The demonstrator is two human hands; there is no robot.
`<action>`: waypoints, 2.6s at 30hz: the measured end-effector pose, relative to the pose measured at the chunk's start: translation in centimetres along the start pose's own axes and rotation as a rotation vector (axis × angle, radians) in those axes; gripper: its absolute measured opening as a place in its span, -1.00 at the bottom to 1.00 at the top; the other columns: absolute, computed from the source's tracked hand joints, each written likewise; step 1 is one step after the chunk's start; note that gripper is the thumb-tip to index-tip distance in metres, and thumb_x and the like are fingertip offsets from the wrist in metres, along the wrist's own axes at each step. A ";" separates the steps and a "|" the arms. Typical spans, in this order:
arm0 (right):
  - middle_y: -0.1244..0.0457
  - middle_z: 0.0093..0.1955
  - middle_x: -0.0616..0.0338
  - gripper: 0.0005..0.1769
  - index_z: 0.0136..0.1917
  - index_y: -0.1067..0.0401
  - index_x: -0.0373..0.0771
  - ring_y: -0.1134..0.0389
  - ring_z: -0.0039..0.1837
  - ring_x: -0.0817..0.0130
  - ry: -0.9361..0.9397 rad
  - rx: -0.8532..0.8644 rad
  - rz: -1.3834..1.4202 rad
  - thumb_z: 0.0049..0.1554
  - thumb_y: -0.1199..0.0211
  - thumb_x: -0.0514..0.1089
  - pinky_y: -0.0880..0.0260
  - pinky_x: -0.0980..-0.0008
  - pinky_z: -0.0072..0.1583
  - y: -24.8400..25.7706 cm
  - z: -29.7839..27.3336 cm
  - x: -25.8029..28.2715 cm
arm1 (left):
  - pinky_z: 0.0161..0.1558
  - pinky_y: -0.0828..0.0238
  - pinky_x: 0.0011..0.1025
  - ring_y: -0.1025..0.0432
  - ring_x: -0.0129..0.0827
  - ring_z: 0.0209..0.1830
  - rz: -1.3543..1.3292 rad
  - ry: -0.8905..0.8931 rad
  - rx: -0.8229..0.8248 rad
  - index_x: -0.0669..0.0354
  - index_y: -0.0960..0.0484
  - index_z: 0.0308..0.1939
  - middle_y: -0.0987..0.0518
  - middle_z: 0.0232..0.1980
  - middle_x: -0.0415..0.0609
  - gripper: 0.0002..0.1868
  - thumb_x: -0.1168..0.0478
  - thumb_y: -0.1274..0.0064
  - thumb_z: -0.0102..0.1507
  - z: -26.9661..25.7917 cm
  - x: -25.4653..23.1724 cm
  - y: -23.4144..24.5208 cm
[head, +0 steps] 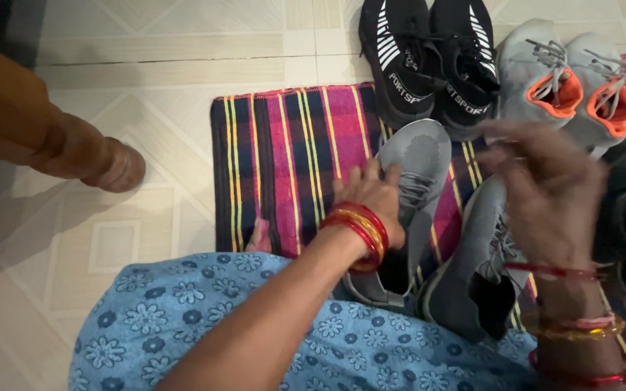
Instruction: The person unlaces and relaces several pairs of shoes arranged on a striped mat. They handle black, gray, and white sneakers, removing the laces and then rethreading them through the eyelets before tying them.
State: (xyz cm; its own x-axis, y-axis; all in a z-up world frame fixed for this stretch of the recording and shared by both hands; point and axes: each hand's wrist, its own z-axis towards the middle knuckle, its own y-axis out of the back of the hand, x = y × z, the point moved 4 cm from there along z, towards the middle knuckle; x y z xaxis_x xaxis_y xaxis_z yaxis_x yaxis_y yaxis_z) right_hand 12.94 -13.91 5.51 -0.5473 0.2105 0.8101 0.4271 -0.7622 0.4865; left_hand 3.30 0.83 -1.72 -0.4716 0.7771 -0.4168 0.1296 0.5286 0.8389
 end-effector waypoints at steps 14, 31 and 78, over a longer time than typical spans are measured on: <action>-0.44 -0.01 0.15 -0.77 0.14 -0.57 -0.27 -0.48 -0.01 0.47 -0.105 0.115 -0.205 0.21 -0.27 -0.36 -0.51 0.48 0.00 1.6 0.3 2.1 | -0.21 -0.56 0.02 -0.58 0.20 -0.24 -0.029 -0.218 -0.479 0.36 -0.62 -0.16 -0.58 -0.09 0.37 -0.74 0.43 -0.13 0.06 0.7 0.9 -1.9; -0.43 -0.31 -0.01 -0.63 -0.04 -0.65 -0.30 -0.48 -0.23 0.25 -0.587 0.127 -0.573 0.18 -0.28 0.06 -0.43 0.24 -0.11 8.3 -6.8 -9.8 | 0.15 -0.37 0.01 -0.48 0.03 0.09 -0.215 -0.341 -0.623 0.10 -0.75 -0.20 -0.66 -0.02 0.07 -0.78 0.31 -0.14 0.08 -0.4 -5.8 -0.8; -0.45 0.02 0.00 -0.70 0.21 -0.47 -0.32 -0.48 0.05 0.31 -0.624 0.128 -0.140 0.21 -0.16 -0.34 -0.50 0.27 0.08 9.2 -2.5 -5.3 | -0.12 -0.48 -0.41 -0.58 -0.38 -0.22 -0.948 -0.412 -0.108 0.21 -0.72 -0.29 -0.68 -0.27 -0.07 -0.85 0.21 -0.22 0.15 4.1 -10.1 -8.3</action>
State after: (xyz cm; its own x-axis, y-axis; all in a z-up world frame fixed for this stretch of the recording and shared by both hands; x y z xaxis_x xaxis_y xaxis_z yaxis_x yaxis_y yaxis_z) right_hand 17.98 -23.54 4.84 -0.0993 0.6479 0.7552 0.4860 -0.6307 0.6050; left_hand 10.53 -10.02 -5.94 -0.0016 0.1257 -0.9921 -0.2273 0.9661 0.1228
